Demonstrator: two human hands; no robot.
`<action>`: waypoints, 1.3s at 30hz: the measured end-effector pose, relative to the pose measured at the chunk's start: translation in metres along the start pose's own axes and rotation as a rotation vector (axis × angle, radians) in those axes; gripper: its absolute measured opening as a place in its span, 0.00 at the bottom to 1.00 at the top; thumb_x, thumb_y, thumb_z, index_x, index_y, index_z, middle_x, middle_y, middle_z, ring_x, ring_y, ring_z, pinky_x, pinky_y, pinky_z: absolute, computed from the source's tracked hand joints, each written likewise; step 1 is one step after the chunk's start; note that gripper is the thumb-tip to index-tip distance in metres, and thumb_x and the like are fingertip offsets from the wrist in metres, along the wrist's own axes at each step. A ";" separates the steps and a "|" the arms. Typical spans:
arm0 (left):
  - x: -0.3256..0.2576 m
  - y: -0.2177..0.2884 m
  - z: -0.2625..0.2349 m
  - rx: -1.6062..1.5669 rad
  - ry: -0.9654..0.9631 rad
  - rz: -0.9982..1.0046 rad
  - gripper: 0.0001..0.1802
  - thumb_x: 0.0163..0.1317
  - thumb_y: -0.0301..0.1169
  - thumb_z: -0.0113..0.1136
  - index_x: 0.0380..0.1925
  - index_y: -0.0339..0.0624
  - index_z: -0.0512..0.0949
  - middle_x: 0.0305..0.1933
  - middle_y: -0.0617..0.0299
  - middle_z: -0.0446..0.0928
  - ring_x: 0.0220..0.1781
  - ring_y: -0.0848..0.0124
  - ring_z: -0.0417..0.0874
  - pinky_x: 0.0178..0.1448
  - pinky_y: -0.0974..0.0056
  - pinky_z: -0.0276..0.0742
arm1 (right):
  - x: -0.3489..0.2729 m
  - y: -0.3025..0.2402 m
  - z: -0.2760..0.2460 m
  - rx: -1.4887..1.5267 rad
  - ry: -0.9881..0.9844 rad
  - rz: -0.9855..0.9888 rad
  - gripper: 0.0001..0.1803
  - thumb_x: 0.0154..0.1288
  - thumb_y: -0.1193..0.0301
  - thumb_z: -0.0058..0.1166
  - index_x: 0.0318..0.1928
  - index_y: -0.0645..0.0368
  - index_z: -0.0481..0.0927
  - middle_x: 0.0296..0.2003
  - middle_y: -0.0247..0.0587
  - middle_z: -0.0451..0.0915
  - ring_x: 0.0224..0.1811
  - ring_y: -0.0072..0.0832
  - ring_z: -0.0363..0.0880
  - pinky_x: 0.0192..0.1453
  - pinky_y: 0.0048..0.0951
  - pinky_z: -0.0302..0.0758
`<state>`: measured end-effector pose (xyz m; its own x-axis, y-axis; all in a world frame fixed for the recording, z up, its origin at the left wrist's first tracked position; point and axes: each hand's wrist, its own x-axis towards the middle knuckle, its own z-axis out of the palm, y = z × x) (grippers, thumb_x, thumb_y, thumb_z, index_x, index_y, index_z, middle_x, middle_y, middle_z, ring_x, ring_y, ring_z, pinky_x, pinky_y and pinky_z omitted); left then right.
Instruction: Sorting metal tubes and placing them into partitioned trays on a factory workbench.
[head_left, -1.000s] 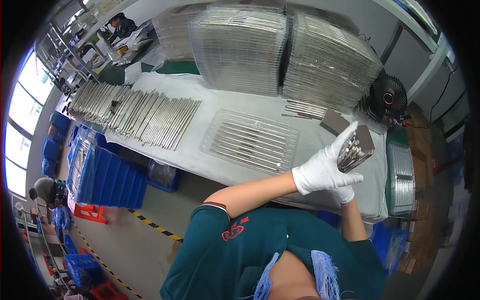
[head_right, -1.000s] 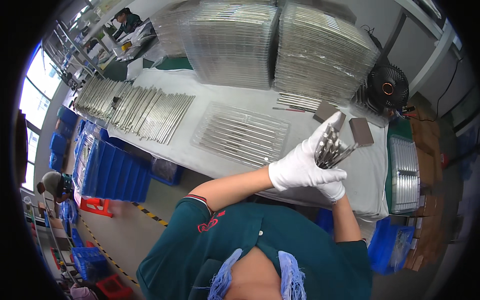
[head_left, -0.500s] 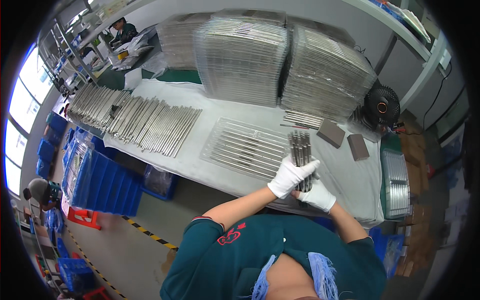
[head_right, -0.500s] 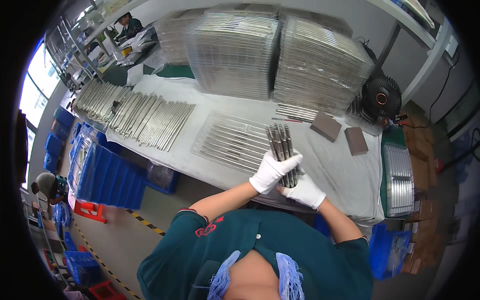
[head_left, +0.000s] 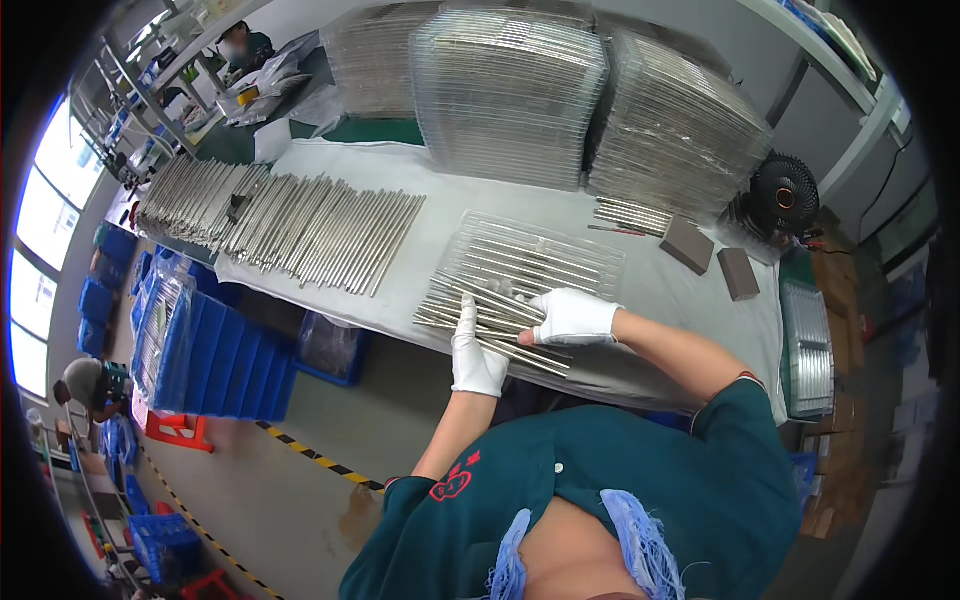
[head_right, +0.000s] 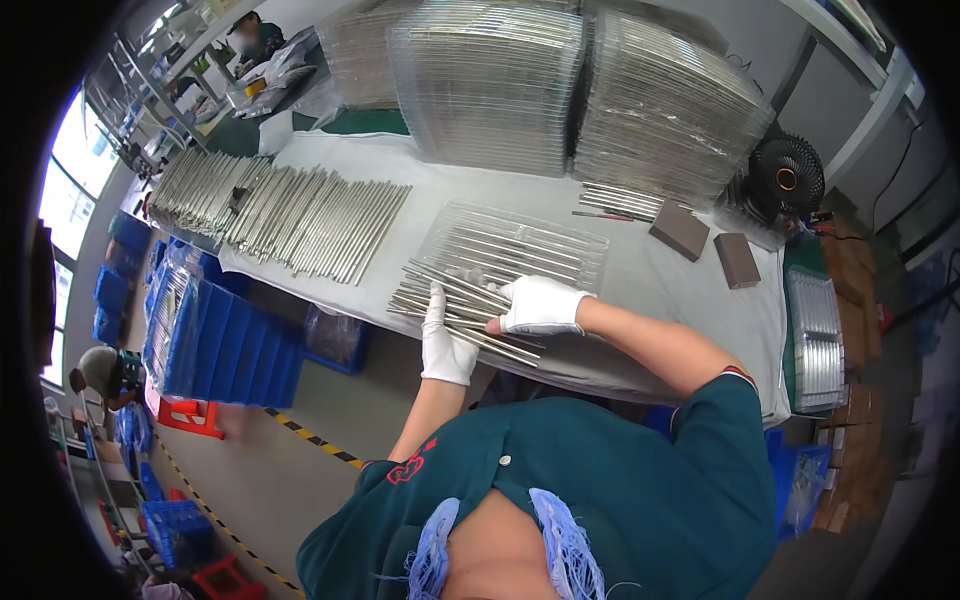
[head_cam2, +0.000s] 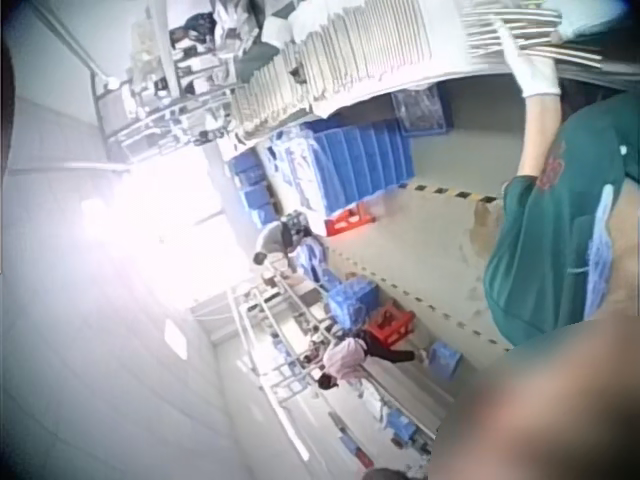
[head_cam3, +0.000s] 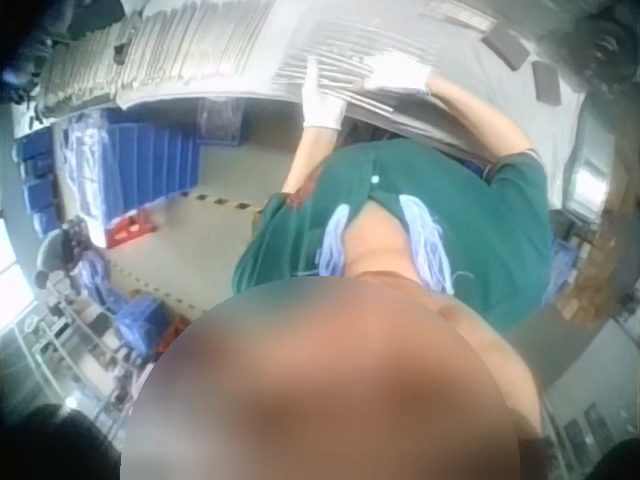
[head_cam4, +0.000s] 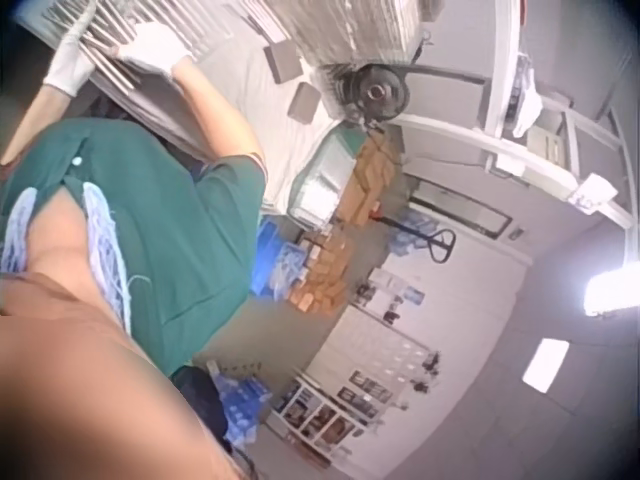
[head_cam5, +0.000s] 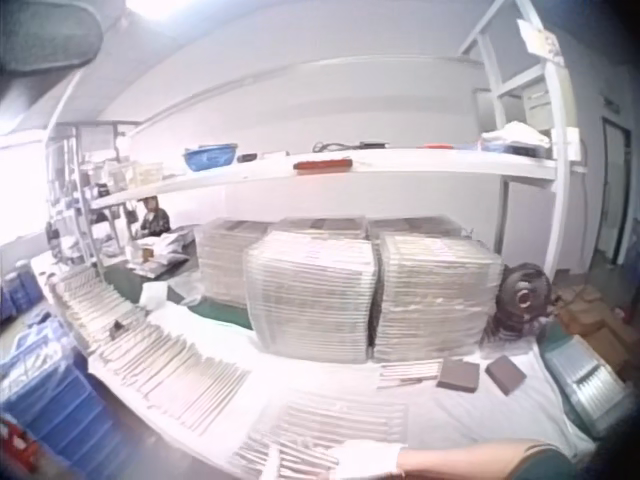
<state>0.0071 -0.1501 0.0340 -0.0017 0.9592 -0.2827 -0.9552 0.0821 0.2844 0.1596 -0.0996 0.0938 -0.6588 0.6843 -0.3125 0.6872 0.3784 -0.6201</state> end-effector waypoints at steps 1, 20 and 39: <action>0.000 0.004 -0.005 -0.004 0.036 -0.008 0.21 0.65 0.38 0.50 0.53 0.39 0.66 0.53 0.55 0.70 0.56 0.60 0.71 0.60 0.52 0.69 | 0.003 -0.006 -0.004 -0.021 0.046 0.035 0.30 0.53 0.48 0.53 0.34 0.68 0.77 0.31 0.60 0.77 0.35 0.48 0.77 0.41 0.40 0.71; 0.001 0.004 -0.014 -0.065 0.121 0.052 0.15 0.64 0.40 0.51 0.29 0.39 0.68 0.36 0.56 0.67 0.50 0.61 0.72 0.63 0.53 0.70 | 0.013 0.067 -0.029 -0.317 0.615 0.352 0.13 0.57 0.63 0.56 0.39 0.56 0.78 0.31 0.47 0.77 0.32 0.42 0.76 0.37 0.35 0.71; 0.002 0.006 -0.015 -0.105 0.140 0.048 0.14 0.65 0.39 0.49 0.29 0.39 0.68 0.34 0.57 0.67 0.47 0.63 0.72 0.61 0.50 0.70 | 0.027 0.050 -0.029 -0.362 0.723 0.145 0.11 0.59 0.63 0.51 0.40 0.53 0.79 0.39 0.41 0.79 0.38 0.40 0.78 0.41 0.37 0.75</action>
<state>-0.0034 -0.1517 0.0215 -0.0823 0.9137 -0.3979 -0.9786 0.0016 0.2059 0.1849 -0.0436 0.0751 -0.2807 0.9278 0.2456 0.8882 0.3481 -0.2999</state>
